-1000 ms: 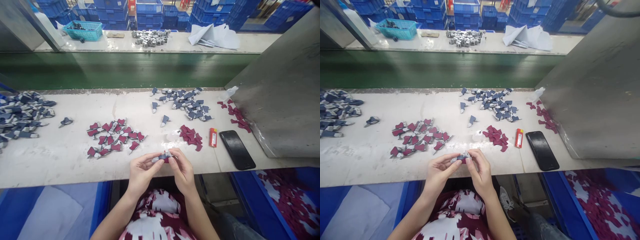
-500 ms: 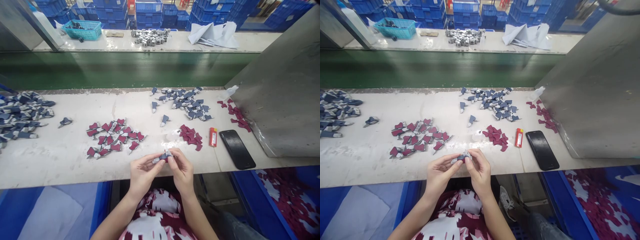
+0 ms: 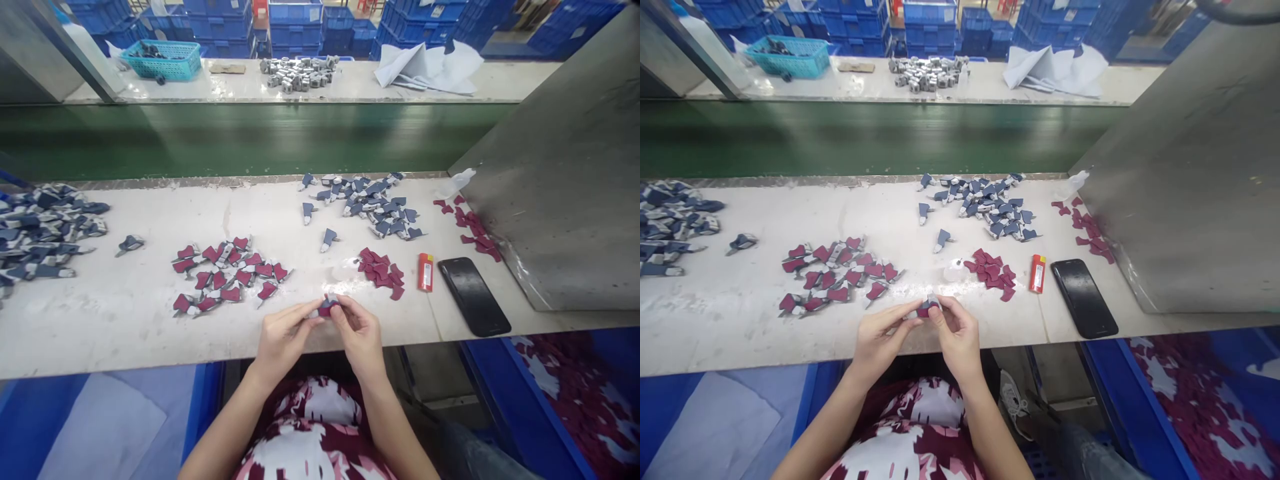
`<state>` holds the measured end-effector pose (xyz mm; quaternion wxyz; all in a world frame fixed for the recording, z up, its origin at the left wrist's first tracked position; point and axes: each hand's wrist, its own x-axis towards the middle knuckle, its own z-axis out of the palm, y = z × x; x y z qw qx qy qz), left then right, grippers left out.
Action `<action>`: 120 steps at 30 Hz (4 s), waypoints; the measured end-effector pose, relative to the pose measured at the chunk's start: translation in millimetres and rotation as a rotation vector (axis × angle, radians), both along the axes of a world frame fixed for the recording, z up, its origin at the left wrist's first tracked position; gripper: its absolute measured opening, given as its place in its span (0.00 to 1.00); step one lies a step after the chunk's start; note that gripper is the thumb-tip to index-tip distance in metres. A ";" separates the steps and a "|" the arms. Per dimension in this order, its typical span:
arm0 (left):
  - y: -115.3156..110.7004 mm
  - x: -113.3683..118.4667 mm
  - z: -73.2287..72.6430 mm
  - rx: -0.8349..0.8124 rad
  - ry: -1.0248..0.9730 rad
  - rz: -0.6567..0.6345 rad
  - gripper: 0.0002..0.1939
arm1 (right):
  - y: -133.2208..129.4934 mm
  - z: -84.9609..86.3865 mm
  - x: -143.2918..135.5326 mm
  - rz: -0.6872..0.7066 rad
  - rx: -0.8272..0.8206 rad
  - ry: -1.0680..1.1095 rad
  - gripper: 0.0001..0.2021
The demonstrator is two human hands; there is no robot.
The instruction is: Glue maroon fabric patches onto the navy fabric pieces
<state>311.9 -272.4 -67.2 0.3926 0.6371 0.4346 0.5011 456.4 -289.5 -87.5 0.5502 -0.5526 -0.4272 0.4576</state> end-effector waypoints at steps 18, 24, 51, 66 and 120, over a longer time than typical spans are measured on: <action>-1.6 -1.9 20.0 -0.515 -0.193 -0.019 0.12 | 7.8 3.4 17.3 0.104 0.573 -0.717 0.15; 0.0 -1.5 12.8 -0.571 -0.273 0.026 0.17 | 3.6 -4.0 13.7 0.079 0.516 -0.467 0.16; 23.2 -32.3 11.9 -0.572 -0.137 0.008 0.15 | 16.7 -3.2 -18.6 0.104 0.036 0.052 0.09; 134.4 -171.5 78.4 -0.213 0.990 -0.069 0.23 | 30.8 -5.2 11.8 -0.322 0.465 -0.828 0.10; 27.4 4.4 -38.3 -0.102 0.399 -0.067 0.10 | -4.5 -24.2 26.4 -0.395 0.207 -0.362 0.12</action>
